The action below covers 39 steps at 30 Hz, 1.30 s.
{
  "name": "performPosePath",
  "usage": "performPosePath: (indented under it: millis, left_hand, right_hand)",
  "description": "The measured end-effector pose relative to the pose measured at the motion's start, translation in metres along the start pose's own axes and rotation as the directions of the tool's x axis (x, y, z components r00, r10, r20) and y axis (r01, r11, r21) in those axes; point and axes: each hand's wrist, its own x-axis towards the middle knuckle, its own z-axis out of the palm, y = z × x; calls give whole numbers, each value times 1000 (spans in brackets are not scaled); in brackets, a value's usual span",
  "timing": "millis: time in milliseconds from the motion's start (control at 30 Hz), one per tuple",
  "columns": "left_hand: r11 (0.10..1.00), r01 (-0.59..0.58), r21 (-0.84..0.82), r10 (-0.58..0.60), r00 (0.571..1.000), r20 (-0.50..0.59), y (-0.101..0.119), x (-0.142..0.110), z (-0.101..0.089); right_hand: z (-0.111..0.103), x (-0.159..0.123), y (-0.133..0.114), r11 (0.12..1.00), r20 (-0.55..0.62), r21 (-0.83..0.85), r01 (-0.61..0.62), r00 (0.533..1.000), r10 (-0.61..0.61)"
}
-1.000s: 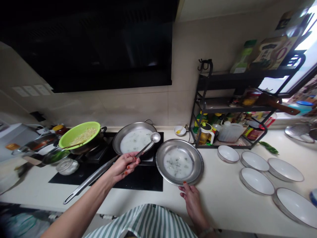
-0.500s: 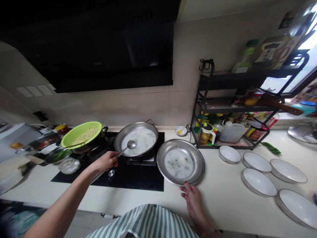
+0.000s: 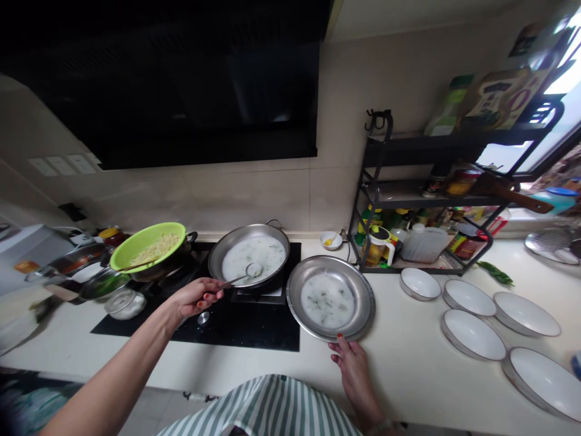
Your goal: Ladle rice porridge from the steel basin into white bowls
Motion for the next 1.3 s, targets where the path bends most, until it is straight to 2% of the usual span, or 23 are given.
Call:
performPosePath:
  millis: [167, 333, 433, 667, 1000, 1300]
  left_hand:
    - [985, 81, -151, -74, 996, 48, 2, -6, 7]
    - [974, 74, -215, -64, 997, 53, 3, -8, 13]
    - [980, 40, -197, -34, 999, 34, 2, -9, 15]
    - [997, -70, -21, 69, 996, -49, 0, -9, 21]
    - [992, -18, -125, 15, 1000, -25, 5, -15, 19]
    - [990, 2, -139, -4, 1000, -14, 7, -15, 19]
  right_hand:
    - [0, 1, 1, 1000, -1, -13, 8, 1000, -8]
    - [1, 0, 0, 1000, -2, 0, -5, 1000, 5]
    - [1, 0, 0, 1000, -13, 3, -11, 1000, 11]
    - [1, 0, 0, 999, -12, 43, -31, 999, 32]
    - [-1, 3, 4, 999, -15, 29, -28, 999, 29]
    - [0, 1, 1, 999, -8, 29, -38, 999, 38]
